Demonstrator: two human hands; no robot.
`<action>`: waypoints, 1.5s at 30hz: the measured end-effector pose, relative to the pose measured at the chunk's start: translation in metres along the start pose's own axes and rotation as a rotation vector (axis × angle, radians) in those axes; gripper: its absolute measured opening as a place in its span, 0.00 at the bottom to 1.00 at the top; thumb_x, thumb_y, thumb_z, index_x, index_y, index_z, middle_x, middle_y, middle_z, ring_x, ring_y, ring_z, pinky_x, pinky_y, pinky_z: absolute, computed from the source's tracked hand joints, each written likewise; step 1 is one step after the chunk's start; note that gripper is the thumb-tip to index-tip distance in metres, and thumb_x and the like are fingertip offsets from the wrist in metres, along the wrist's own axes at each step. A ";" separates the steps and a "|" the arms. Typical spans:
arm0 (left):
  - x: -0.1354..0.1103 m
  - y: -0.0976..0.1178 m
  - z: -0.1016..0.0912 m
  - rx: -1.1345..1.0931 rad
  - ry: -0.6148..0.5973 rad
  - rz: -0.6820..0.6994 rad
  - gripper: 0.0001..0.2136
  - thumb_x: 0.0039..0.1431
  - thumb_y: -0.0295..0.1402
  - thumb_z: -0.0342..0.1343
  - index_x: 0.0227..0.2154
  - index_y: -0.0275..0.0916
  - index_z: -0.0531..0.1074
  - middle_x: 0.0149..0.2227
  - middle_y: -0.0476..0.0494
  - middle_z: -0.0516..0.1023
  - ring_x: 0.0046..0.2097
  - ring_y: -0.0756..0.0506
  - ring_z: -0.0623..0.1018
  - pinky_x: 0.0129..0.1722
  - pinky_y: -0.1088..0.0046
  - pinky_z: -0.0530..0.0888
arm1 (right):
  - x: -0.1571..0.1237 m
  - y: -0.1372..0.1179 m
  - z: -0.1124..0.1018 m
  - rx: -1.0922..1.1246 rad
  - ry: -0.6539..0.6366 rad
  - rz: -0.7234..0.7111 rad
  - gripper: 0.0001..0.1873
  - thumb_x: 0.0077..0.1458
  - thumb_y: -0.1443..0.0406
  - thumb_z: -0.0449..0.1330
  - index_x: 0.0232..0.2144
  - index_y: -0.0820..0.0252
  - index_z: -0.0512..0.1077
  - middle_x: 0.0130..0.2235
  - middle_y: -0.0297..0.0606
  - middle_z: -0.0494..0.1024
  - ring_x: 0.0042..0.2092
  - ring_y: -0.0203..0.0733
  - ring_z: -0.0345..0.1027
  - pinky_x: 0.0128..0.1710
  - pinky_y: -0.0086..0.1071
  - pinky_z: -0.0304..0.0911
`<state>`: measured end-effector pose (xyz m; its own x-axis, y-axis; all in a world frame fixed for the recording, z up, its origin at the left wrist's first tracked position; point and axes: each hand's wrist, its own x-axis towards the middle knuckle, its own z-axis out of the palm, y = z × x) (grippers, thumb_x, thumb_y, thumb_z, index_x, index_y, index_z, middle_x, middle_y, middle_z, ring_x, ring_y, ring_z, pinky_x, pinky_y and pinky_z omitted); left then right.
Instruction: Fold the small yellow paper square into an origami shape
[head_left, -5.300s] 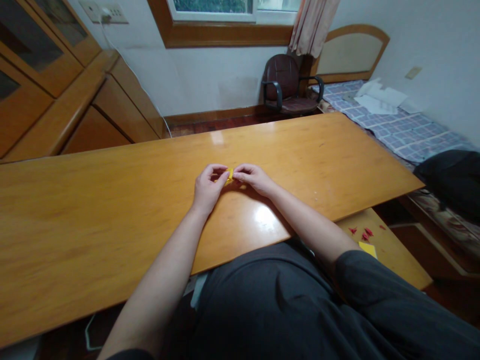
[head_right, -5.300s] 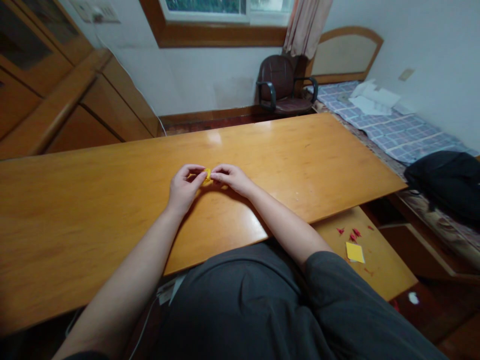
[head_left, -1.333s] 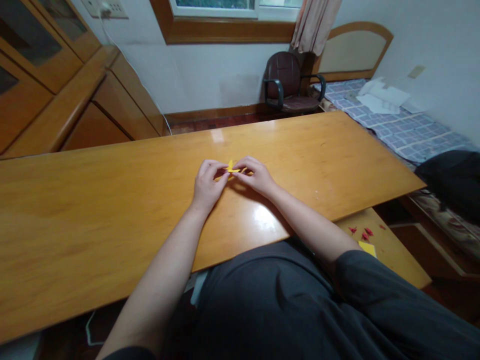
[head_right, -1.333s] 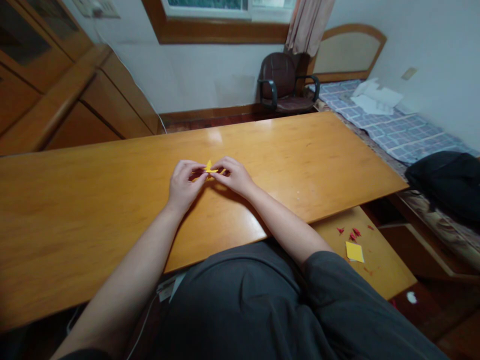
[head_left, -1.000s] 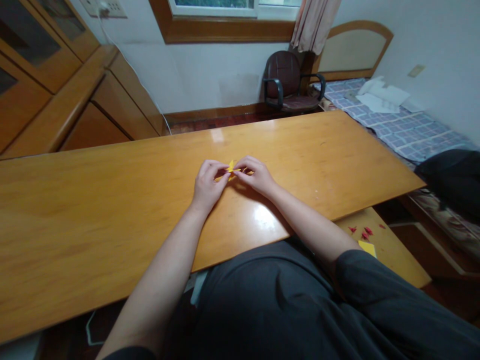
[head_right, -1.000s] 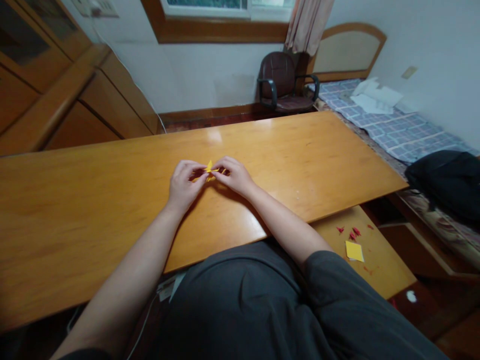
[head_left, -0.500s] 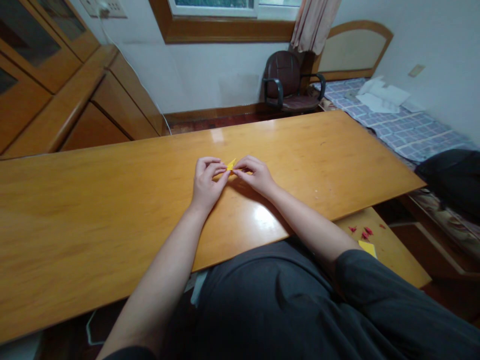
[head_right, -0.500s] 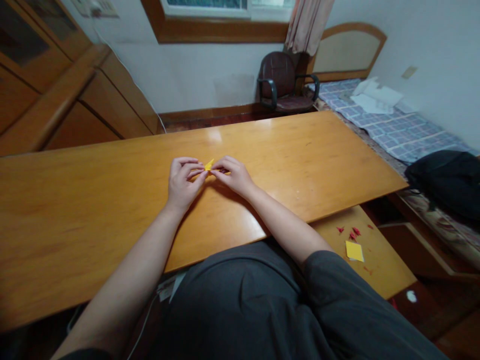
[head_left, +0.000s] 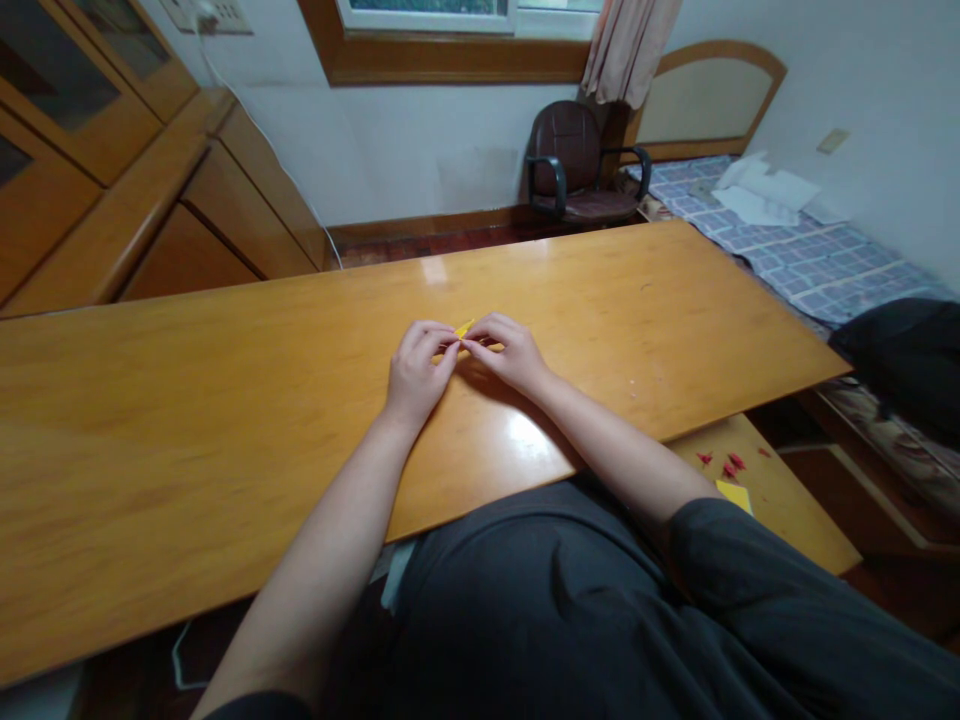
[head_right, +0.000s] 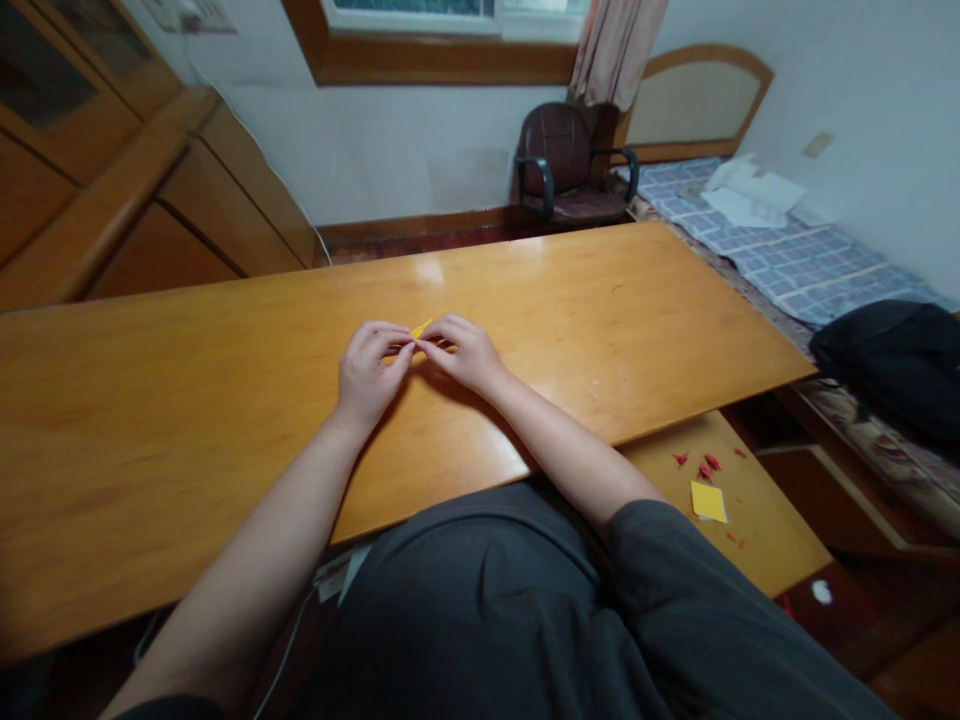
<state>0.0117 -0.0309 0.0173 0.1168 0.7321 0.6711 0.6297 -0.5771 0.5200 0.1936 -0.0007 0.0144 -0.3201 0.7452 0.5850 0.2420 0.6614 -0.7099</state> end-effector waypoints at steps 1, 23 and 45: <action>0.000 0.000 0.000 0.001 0.004 0.009 0.03 0.63 0.32 0.58 0.36 0.40 0.75 0.41 0.44 0.76 0.45 0.46 0.78 0.44 0.68 0.79 | 0.000 0.000 0.000 -0.009 0.002 -0.007 0.12 0.62 0.56 0.60 0.34 0.58 0.76 0.37 0.39 0.78 0.39 0.37 0.72 0.39 0.31 0.71; 0.002 0.009 0.000 -0.017 0.066 0.038 0.02 0.62 0.30 0.58 0.34 0.40 0.75 0.39 0.43 0.76 0.43 0.46 0.77 0.43 0.68 0.78 | 0.001 -0.003 -0.001 -0.057 0.001 -0.078 0.08 0.62 0.62 0.58 0.34 0.57 0.75 0.37 0.40 0.78 0.41 0.40 0.72 0.43 0.35 0.70; -0.001 0.007 0.000 -0.002 -0.028 -0.094 0.05 0.63 0.33 0.55 0.39 0.40 0.73 0.36 0.46 0.78 0.36 0.48 0.78 0.38 0.72 0.77 | -0.001 -0.002 0.002 -0.026 0.055 -0.021 0.09 0.62 0.59 0.59 0.34 0.57 0.75 0.37 0.39 0.78 0.39 0.38 0.72 0.38 0.32 0.70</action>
<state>0.0160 -0.0359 0.0202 0.0788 0.7932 0.6038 0.6377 -0.5056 0.5811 0.1915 -0.0030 0.0143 -0.2749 0.7343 0.6206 0.2599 0.6782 -0.6874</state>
